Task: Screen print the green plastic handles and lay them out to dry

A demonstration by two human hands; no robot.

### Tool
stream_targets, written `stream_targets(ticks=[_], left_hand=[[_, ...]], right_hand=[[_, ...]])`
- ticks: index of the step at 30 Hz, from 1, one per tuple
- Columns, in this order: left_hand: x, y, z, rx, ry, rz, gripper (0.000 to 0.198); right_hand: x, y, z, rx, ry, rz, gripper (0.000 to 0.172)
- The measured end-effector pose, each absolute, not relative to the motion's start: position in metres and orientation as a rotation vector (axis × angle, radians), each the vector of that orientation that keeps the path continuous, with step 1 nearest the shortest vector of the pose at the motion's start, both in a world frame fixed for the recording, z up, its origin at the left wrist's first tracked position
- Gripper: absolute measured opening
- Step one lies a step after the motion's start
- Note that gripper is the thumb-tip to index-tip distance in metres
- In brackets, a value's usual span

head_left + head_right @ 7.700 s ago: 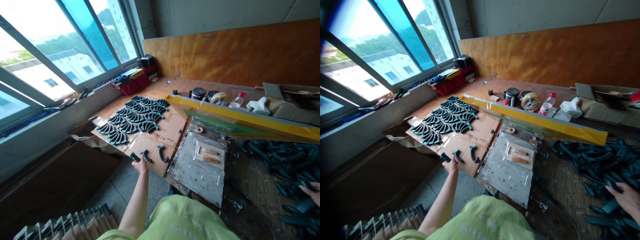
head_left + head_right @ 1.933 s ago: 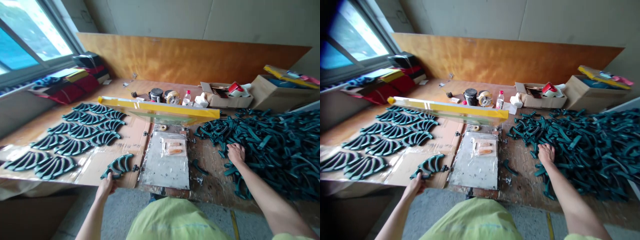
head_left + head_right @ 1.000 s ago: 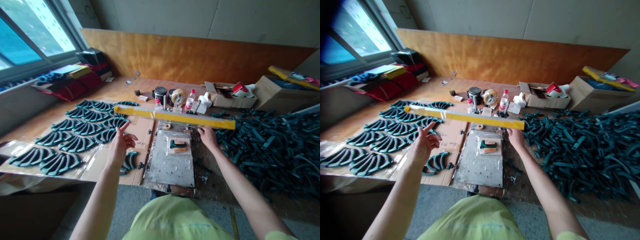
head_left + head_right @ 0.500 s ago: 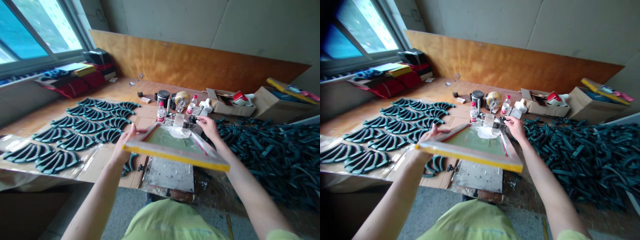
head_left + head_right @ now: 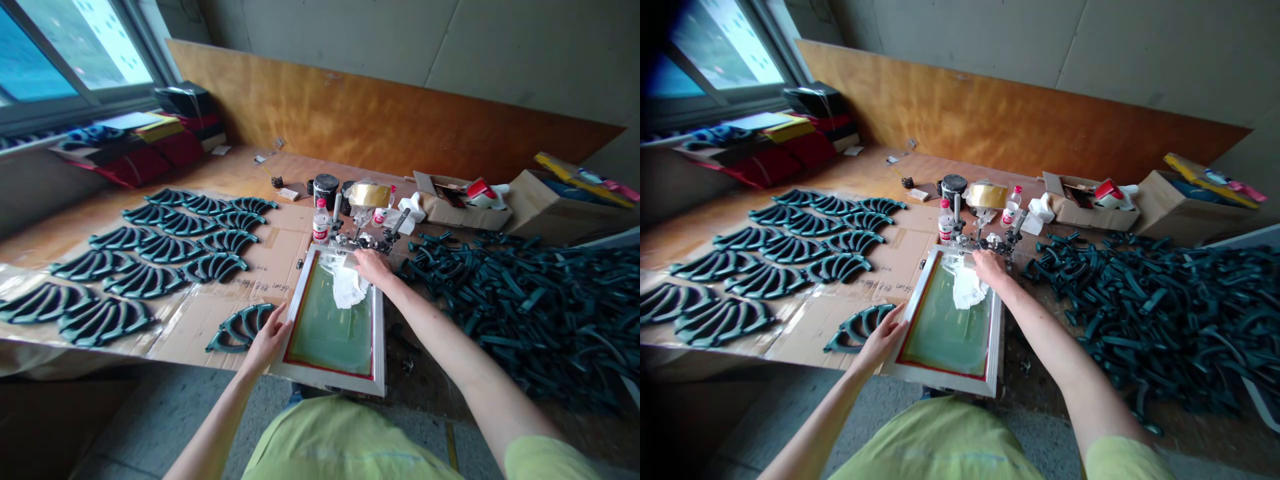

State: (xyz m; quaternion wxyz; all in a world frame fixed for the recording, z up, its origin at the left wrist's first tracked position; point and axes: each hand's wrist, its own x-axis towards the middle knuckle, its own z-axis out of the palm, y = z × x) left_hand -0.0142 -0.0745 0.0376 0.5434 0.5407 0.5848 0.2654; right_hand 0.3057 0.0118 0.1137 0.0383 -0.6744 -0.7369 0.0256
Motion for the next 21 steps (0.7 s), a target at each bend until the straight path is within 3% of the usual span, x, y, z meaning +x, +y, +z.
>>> stream_targets(ticks=[4,9,12,15,21], left_hand=[[-0.016,-0.075,0.036,1.195,1.389,0.661,0.074],[-0.016,-0.075,0.032,1.193,1.405,0.663,0.072],[-0.016,-0.075,0.031,1.222,1.421,0.642,0.07],[-0.016,-0.076,0.032,1.24,1.435,0.634,0.069],[-0.016,-0.078,0.039,1.241,1.423,0.643,0.071]], right_hand=[[0.299,-0.013,0.101,-2.007,-2.376,0.151,0.013],[0.317,-0.049,0.106,-1.602,-2.585,0.345,0.033],[0.329,-0.045,0.119,-1.586,-2.63,0.451,0.027],[0.325,-0.034,0.119,-1.678,-2.502,0.338,0.014],[0.311,-0.057,0.089,-1.522,-2.434,0.099,0.024]])
